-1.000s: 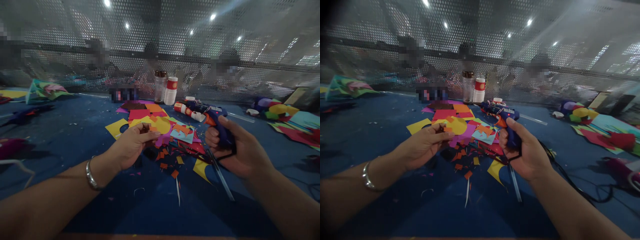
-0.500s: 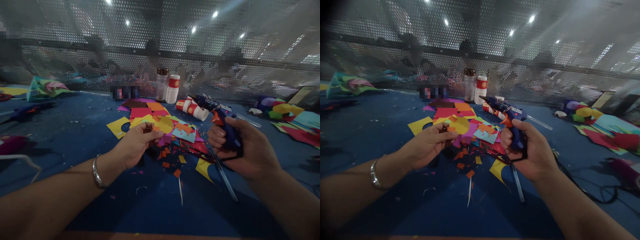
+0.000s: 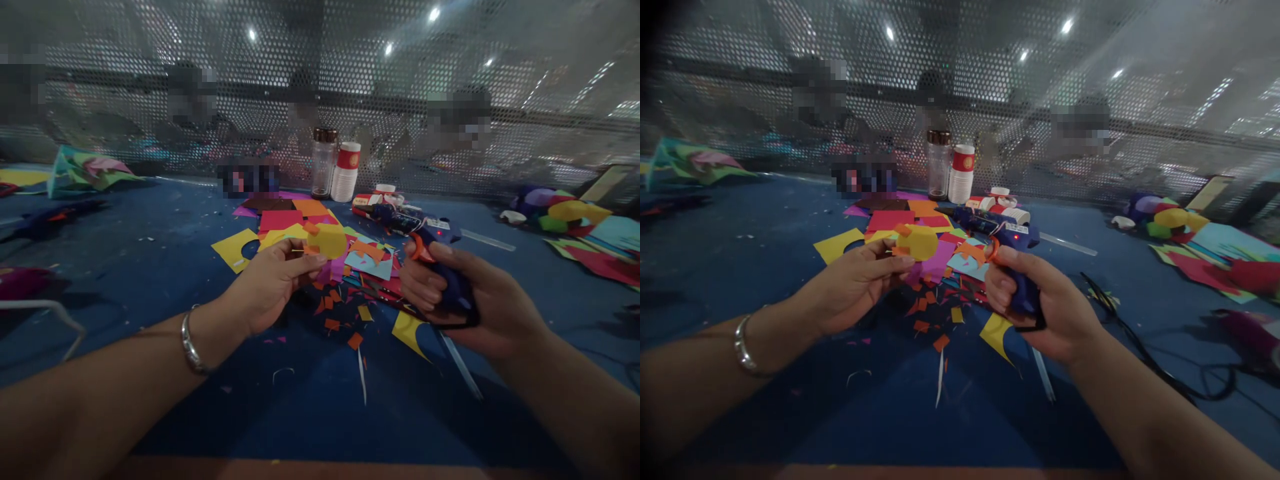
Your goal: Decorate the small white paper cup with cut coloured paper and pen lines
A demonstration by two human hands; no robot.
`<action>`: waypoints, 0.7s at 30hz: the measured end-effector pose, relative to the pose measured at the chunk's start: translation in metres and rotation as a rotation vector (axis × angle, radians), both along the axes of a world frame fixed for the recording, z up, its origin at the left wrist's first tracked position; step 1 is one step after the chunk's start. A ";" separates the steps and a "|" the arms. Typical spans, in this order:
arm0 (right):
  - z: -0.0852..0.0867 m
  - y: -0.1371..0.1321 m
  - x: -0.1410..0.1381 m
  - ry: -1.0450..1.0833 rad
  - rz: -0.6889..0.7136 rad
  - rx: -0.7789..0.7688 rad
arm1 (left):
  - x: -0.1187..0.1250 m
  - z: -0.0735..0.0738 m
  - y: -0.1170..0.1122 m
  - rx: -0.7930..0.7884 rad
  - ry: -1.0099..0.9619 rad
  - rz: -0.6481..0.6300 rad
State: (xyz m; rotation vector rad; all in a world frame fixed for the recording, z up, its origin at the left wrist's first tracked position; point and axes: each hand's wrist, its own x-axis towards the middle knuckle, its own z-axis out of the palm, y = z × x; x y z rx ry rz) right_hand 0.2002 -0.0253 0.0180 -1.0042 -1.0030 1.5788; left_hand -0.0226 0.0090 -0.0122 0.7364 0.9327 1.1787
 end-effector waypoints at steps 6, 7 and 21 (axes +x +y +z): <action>-0.014 -0.002 0.000 -0.262 -0.044 0.189 | -0.001 -0.003 0.000 0.045 -0.047 0.052; -0.017 -0.001 0.002 -0.329 -0.038 0.213 | -0.001 -0.004 0.001 0.052 -0.043 0.067; -0.015 0.003 0.010 -0.995 -0.108 0.335 | -0.003 -0.005 0.000 0.109 -0.040 0.067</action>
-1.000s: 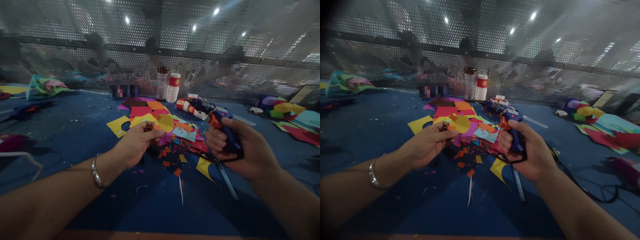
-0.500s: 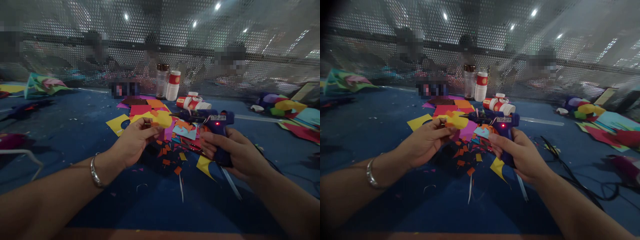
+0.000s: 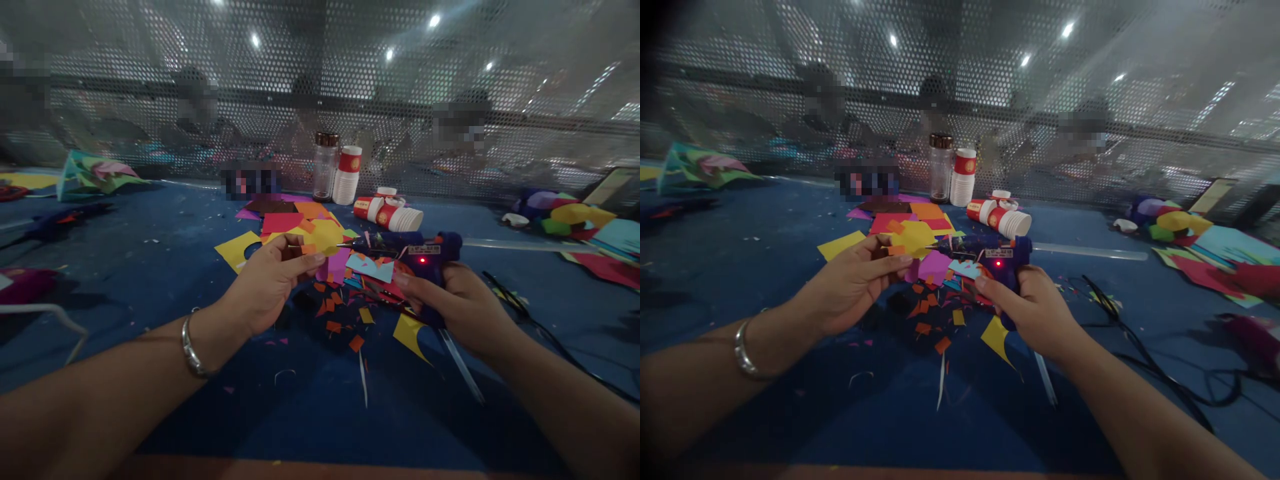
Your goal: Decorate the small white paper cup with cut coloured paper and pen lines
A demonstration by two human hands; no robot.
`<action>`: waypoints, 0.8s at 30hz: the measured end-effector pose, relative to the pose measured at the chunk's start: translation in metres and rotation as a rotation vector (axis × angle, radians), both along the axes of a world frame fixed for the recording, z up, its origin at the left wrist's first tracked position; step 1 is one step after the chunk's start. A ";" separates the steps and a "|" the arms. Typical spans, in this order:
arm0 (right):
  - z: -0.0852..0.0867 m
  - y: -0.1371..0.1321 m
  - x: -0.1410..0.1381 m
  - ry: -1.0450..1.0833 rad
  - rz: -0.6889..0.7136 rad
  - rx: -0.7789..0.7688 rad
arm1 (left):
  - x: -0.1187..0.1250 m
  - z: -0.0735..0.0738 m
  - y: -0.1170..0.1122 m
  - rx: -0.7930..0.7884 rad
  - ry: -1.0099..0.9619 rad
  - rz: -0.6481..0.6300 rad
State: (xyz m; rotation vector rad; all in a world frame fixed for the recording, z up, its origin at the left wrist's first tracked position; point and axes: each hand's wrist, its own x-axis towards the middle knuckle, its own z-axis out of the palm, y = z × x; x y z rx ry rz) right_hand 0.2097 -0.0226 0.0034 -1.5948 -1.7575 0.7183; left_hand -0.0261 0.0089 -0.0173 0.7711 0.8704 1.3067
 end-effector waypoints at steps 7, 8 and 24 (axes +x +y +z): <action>0.000 0.001 0.002 -0.153 -0.034 0.126 | 0.000 0.002 0.000 0.001 -0.007 0.004; 0.000 0.001 0.002 -0.168 -0.038 0.135 | 0.000 0.003 0.000 0.003 -0.006 0.004; 0.000 0.003 0.003 -0.177 0.013 0.167 | -0.002 0.001 0.001 0.018 -0.009 -0.006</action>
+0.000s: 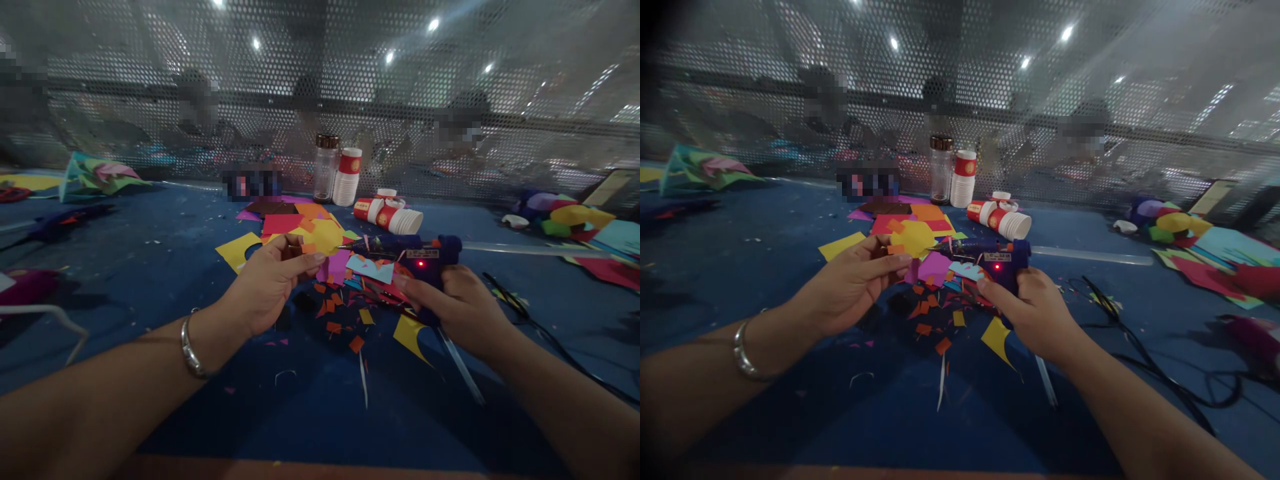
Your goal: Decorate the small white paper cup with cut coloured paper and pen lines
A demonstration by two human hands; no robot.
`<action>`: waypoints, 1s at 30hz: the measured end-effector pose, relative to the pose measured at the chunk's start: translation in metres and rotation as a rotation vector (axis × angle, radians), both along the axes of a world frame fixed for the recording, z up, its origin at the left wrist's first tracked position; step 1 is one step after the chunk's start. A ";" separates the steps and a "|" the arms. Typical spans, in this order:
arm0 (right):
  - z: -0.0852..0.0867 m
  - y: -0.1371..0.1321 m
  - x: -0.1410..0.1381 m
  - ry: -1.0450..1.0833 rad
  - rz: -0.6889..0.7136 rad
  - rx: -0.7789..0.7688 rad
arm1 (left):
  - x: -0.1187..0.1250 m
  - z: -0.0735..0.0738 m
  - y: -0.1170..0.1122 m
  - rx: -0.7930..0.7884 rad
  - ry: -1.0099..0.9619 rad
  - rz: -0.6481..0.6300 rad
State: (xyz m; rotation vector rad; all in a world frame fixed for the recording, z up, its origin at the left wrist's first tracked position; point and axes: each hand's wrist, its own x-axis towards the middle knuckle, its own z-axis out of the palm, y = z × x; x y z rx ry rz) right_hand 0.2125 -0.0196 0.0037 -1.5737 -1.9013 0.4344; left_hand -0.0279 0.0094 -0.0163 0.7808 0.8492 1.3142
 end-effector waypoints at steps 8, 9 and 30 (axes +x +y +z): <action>0.001 -0.001 -0.002 -0.018 0.006 0.001 | 0.000 -0.001 0.001 0.010 0.008 -0.003; 0.001 -0.001 -0.002 -0.019 0.006 -0.009 | 0.000 -0.001 0.001 0.010 0.011 -0.002; 0.005 -0.004 -0.008 -0.051 0.009 0.017 | -0.002 -0.002 -0.002 0.201 0.219 0.057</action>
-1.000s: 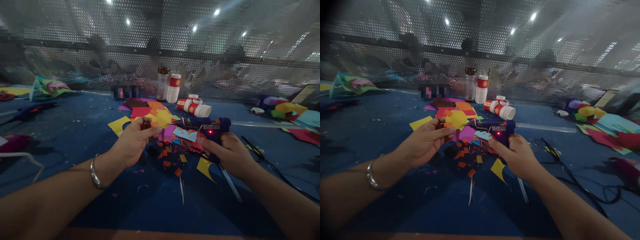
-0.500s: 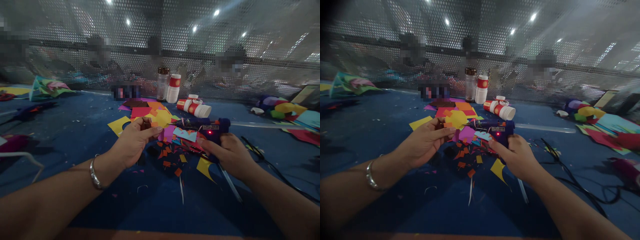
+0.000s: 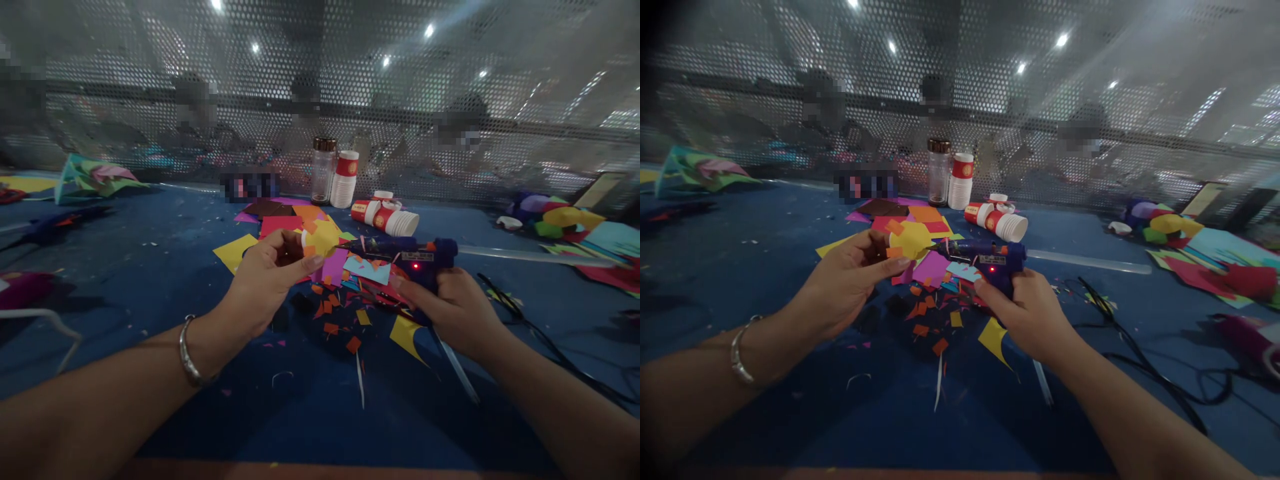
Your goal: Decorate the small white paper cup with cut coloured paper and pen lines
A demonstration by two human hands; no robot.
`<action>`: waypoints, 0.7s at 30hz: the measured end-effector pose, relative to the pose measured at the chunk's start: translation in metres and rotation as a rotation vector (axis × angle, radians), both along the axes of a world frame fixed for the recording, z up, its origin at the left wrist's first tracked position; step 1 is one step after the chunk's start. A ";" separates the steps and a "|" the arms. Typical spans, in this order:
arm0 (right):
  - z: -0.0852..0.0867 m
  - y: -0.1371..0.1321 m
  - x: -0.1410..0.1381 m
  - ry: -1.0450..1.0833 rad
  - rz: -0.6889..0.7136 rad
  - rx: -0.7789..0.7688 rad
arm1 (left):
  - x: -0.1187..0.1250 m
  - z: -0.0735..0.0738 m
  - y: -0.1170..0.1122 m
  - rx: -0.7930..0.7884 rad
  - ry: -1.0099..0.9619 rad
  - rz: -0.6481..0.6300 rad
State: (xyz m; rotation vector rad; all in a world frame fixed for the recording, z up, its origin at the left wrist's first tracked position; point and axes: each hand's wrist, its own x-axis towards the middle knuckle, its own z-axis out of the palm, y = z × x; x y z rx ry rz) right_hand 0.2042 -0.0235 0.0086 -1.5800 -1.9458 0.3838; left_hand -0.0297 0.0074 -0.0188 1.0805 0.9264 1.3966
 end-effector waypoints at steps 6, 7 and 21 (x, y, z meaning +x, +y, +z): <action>-0.001 -0.002 0.001 0.112 0.015 0.080 | 0.000 -0.001 0.001 -0.066 -0.104 -0.030; -0.001 -0.003 0.001 0.129 0.017 0.082 | 0.000 -0.001 0.001 -0.074 -0.112 -0.024; 0.000 0.000 0.001 0.096 -0.019 0.072 | 0.000 -0.005 0.003 -0.048 -0.033 -0.088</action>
